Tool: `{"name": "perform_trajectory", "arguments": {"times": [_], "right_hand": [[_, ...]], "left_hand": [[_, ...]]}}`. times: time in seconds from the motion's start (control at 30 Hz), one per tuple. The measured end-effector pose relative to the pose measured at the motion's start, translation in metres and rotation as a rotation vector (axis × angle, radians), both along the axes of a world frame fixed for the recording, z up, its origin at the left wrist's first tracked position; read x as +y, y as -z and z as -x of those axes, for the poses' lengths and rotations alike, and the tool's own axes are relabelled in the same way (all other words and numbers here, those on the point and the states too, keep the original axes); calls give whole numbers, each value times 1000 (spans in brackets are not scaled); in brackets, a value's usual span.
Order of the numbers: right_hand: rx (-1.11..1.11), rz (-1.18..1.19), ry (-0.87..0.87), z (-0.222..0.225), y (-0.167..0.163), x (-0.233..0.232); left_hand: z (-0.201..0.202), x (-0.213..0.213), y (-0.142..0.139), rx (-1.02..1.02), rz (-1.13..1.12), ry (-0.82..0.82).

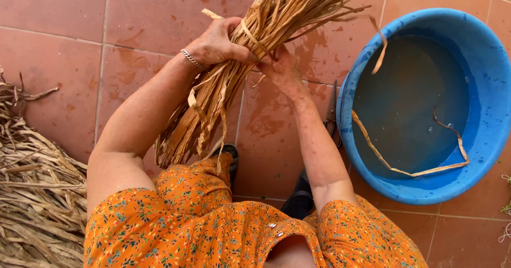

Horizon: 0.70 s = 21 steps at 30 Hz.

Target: The person sits on a tiled floor, soaking dried plant strips in a blue basin of water, then bundles and ties them. They use scissors to trim the ends of the bundles and place the finished units aside.

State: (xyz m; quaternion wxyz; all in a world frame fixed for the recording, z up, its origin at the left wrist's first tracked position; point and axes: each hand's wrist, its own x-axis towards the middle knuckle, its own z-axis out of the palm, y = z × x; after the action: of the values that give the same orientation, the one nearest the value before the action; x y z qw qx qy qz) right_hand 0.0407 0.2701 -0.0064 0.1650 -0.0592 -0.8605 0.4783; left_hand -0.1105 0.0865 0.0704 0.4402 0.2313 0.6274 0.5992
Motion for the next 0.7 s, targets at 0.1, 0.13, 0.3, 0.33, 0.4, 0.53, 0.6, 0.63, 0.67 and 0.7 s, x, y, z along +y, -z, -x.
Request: {"name": "perform_trajectory", "arguments": {"times": [0.1,0.13,0.3,0.33,0.4,0.53,0.6,0.63,0.67,0.7], "right_hand": [[-246,613,133,-2,19,-5],[-157,542,123,-5,25,-6],[-183,484,150,-17,32,-6],[-205,487,161,-18,29,-7],[-225,562,168,-17,21,-12],[-237,685,114,-11,-2,-33],[-260,614,63,-8,-12,-37],[-286,558,34,-8,-16,-38],[-312,502,6,-8,-19,-37],[-324,494,3,-6,-21,-37]], "left_hand": [[5,-1,3,120,57,-43],[10,-3,5,188,73,-57],[29,-15,25,568,75,-135],[31,-15,31,652,104,-146],[31,-13,48,822,159,-167],[15,-1,86,1070,420,-114],[5,3,101,1176,521,-85],[1,2,106,1253,522,-89],[-5,1,110,1330,522,-92],[-10,1,112,1412,518,-100]]}}
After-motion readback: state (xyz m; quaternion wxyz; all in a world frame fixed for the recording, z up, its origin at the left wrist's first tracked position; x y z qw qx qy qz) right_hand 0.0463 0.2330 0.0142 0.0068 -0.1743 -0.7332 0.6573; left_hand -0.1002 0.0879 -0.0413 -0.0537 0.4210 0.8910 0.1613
